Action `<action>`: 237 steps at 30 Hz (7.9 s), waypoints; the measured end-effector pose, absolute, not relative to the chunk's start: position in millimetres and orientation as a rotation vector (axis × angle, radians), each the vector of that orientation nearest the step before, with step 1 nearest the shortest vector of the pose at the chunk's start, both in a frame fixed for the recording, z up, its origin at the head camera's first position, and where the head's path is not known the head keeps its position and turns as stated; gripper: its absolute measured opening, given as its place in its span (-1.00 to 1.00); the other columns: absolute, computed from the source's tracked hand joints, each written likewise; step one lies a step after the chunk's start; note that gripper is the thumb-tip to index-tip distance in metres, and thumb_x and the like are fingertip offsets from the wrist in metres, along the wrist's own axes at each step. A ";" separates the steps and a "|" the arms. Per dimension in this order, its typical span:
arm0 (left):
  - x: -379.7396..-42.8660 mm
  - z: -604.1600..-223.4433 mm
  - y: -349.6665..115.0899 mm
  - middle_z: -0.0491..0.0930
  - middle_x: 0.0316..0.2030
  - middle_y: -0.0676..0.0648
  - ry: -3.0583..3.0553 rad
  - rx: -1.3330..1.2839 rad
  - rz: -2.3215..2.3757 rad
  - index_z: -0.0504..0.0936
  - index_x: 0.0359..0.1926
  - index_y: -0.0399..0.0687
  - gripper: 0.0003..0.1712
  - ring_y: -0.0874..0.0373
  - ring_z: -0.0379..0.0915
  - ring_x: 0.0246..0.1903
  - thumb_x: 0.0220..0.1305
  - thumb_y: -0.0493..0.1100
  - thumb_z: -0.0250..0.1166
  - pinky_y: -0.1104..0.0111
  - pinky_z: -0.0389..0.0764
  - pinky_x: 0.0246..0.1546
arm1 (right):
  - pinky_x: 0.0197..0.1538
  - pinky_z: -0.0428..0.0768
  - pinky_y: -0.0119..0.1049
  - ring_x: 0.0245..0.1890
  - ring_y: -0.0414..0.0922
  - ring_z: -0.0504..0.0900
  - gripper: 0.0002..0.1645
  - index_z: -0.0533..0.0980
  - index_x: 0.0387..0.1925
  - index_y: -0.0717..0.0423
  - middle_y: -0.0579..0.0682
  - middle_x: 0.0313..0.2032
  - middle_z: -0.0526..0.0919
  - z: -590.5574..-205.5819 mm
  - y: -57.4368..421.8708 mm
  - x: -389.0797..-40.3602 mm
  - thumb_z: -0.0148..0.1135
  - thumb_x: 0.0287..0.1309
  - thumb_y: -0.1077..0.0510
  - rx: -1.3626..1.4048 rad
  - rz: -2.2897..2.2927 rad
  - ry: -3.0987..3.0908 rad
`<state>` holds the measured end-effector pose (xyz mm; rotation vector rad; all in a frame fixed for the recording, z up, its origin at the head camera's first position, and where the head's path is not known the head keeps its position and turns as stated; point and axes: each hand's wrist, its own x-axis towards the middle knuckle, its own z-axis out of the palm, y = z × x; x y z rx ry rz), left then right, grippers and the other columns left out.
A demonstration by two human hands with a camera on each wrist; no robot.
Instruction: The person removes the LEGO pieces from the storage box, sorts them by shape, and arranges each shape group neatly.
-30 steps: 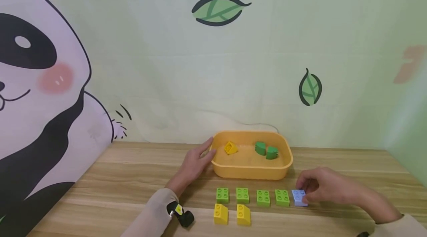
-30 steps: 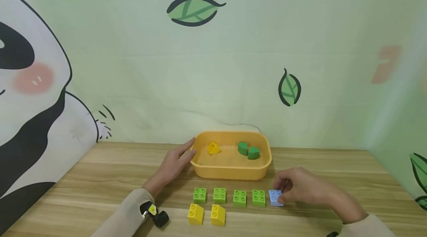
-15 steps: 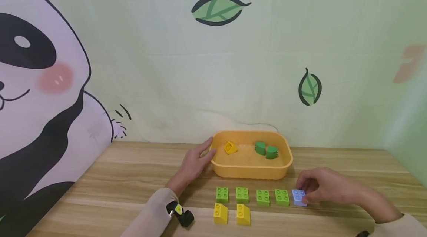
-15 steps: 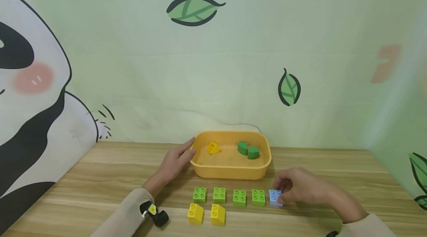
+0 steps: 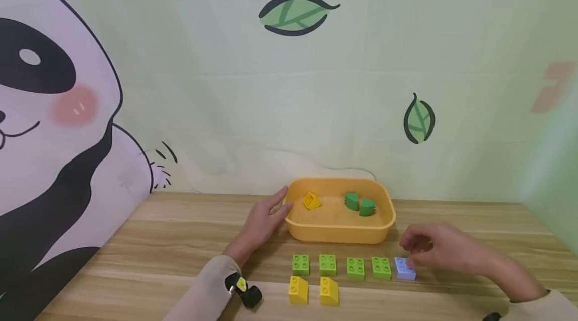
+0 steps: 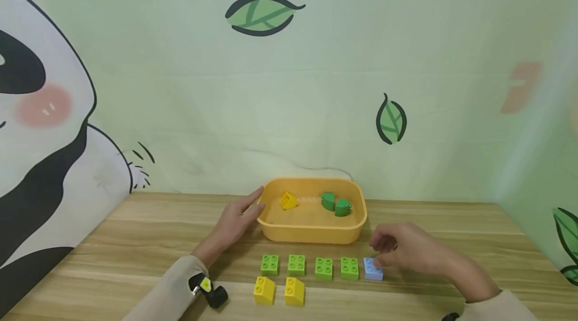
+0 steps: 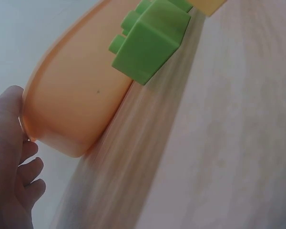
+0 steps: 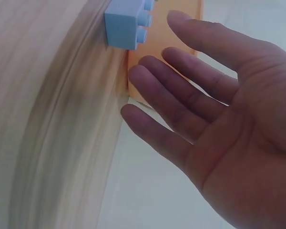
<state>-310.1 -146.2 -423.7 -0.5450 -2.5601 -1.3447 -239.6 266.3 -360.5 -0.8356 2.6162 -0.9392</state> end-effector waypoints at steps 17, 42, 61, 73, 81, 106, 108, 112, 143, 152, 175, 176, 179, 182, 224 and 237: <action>-308.0 -420.6 -145.6 0.26 0.57 -0.12 -2.577 -0.553 -1.357 0.30 0.60 -0.18 -0.33 -0.11 0.20 0.54 0.65 0.01 0.15 -0.04 0.21 0.54 | -0.01 0.78 -0.13 -0.08 -0.14 0.73 -0.73 0.70 -0.01 0.11 -0.10 -0.08 0.77 -346.1 254.8 -235.5 0.50 0.31 0.11 -0.934 -0.993 2.875; -309.9 -421.8 -146.2 0.29 0.54 -0.18 -2.537 -0.579 -1.356 0.33 0.56 -0.25 -0.36 -0.11 0.25 0.51 0.64 -0.07 0.18 0.02 0.23 0.54 | 0.00 0.77 0.04 -0.11 0.05 0.75 -0.70 0.69 -0.06 0.19 -0.04 -0.13 0.77 -331.5 220.7 -278.2 0.58 0.20 0.24 -1.235 -0.795 3.052; -307.7 -419.9 -147.3 0.29 0.54 -0.17 -2.550 -0.579 -1.344 0.33 0.56 -0.24 -0.36 -0.13 0.25 0.50 0.64 -0.05 0.17 0.00 0.25 0.53 | 0.12 0.71 0.17 -0.02 0.14 0.72 -0.71 0.67 -0.03 0.29 0.09 -0.09 0.77 -341.1 206.6 -319.7 0.50 0.27 0.24 -1.086 -0.769 2.903; -308.4 -419.2 -144.5 0.26 0.56 -0.15 -2.556 -0.577 -1.351 0.31 0.59 -0.20 -0.34 -0.11 0.21 0.53 0.65 -0.03 0.16 0.01 0.22 0.54 | 0.08 0.74 0.09 -0.10 0.06 0.74 -0.82 0.67 -0.14 0.23 0.03 -0.18 0.77 -351.8 192.8 -338.6 0.49 0.23 0.32 -1.071 -0.585 2.939; -306.6 -418.6 -145.2 0.26 0.56 -0.15 -2.554 -0.576 -1.351 0.31 0.58 -0.20 -0.33 -0.11 0.21 0.52 0.65 0.01 0.16 0.00 0.22 0.54 | 0.07 0.75 0.04 -0.13 0.02 0.74 -0.81 0.69 -0.16 0.23 0.01 -0.19 0.76 -354.8 189.1 -339.1 0.51 0.21 0.33 -1.080 -0.601 2.899; -306.9 -420.5 -145.7 0.29 0.54 -0.14 -2.535 -0.591 -1.357 0.33 0.57 -0.23 -0.35 -0.12 0.25 0.50 0.63 -0.04 0.18 0.01 0.24 0.53 | -0.03 0.77 -0.03 -0.23 -0.11 0.71 -0.78 0.69 -0.16 0.24 -0.06 -0.23 0.75 -347.3 185.2 -320.7 0.56 0.19 0.29 -1.127 -0.645 2.897; -306.7 -420.5 -145.6 0.29 0.54 -0.13 -2.537 -0.587 -1.362 0.33 0.57 -0.23 -0.35 -0.12 0.25 0.51 0.63 -0.04 0.18 0.02 0.23 0.54 | -0.03 0.77 -0.02 -0.21 -0.10 0.73 -0.76 0.69 -0.13 0.26 -0.04 -0.21 0.76 -344.9 186.2 -314.3 0.56 0.19 0.28 -1.131 -0.698 2.903; -306.9 -420.1 -145.8 0.30 0.54 -0.14 -2.538 -0.590 -1.358 0.33 0.57 -0.24 -0.36 -0.13 0.25 0.51 0.63 -0.06 0.18 0.01 0.24 0.54 | -0.01 0.78 -0.02 -0.18 -0.09 0.75 -0.71 0.69 -0.08 0.26 -0.02 -0.17 0.77 -339.3 187.5 -300.9 0.57 0.19 0.25 -1.145 -0.782 2.936; -308.9 -423.5 -146.2 0.29 0.54 -0.14 -2.535 -0.575 -1.360 0.32 0.58 -0.20 -0.35 -0.13 0.24 0.51 0.64 -0.03 0.17 -0.01 0.23 0.53 | -0.11 0.80 -0.21 -0.17 -0.25 0.71 -0.64 0.73 -0.04 0.09 -0.18 -0.15 0.76 -346.2 198.3 -225.6 0.64 0.11 0.23 -1.393 -1.020 2.875; -309.1 -423.0 -145.8 0.27 0.55 -0.13 -2.546 -0.568 -1.375 0.31 0.59 -0.19 -0.35 -0.12 0.21 0.52 0.64 -0.05 0.17 -0.03 0.21 0.54 | -0.03 0.79 -0.19 -0.14 -0.31 0.68 -0.65 0.72 -0.01 -0.02 -0.28 -0.10 0.75 -347.6 195.5 -210.1 0.61 0.17 0.18 -1.257 -0.938 2.806; -310.2 -422.7 -145.6 0.27 0.56 -0.10 -2.563 -0.545 -1.368 0.31 0.59 -0.15 -0.36 -0.12 0.21 0.53 0.65 -0.03 0.16 -0.02 0.20 0.54 | -0.01 0.73 -0.35 -0.19 -0.39 0.63 -0.70 0.73 -0.03 -0.17 -0.44 -0.13 0.69 -356.0 181.7 -198.1 0.57 0.22 0.15 -1.074 -0.828 2.482; -310.0 -422.7 -145.7 0.27 0.56 -0.11 -2.563 -0.546 -1.368 0.31 0.59 -0.16 -0.35 -0.12 0.22 0.52 0.64 -0.03 0.17 -0.02 0.21 0.54 | 0.00 0.73 -0.35 -0.19 -0.39 0.63 -0.70 0.73 -0.03 -0.17 -0.44 -0.13 0.69 -357.2 181.3 -198.1 0.57 0.21 0.16 -1.072 -0.829 2.475; -310.3 -423.1 -146.2 0.26 0.56 -0.11 -2.574 -0.551 -1.356 0.31 0.59 -0.15 -0.34 -0.10 0.21 0.53 0.65 0.01 0.15 0.00 0.21 0.54 | 0.00 0.73 -0.34 -0.18 -0.39 0.62 -0.68 0.72 -0.03 -0.16 -0.42 -0.12 0.69 -360.9 180.9 -198.6 0.57 0.20 0.17 -1.085 -0.829 2.464; -310.4 -423.2 -146.5 0.26 0.56 -0.10 -2.578 -0.554 -1.350 0.31 0.59 -0.14 -0.34 -0.09 0.20 0.53 0.65 0.03 0.15 0.00 0.21 0.55 | 0.01 0.73 -0.33 -0.17 -0.39 0.62 -0.67 0.72 -0.02 -0.14 -0.40 -0.11 0.70 -363.4 180.5 -198.5 0.57 0.20 0.18 -1.092 -0.832 2.449; -308.8 -421.8 -146.8 0.31 0.53 -0.11 -2.548 -0.548 -1.357 0.35 0.57 -0.16 -0.36 -0.14 0.26 0.50 0.63 -0.01 0.19 -0.01 0.24 0.53 | -0.06 0.73 -0.38 -0.20 -0.36 0.67 -0.82 0.71 -0.07 -0.08 -0.34 -0.17 0.73 -367.8 180.2 -191.6 0.48 0.33 0.07 -1.145 -0.998 2.299; -308.9 -421.6 -145.4 0.31 0.53 -0.10 -2.548 -0.560 -1.348 0.35 0.57 -0.15 -0.36 -0.12 0.25 0.50 0.63 -0.01 0.19 0.01 0.23 0.54 | -0.11 0.69 -0.38 -0.22 -0.25 0.65 -0.91 0.67 -0.15 -0.20 -0.24 -0.21 0.70 -369.8 179.5 -183.2 0.45 0.38 0.06 -0.912 -0.994 2.288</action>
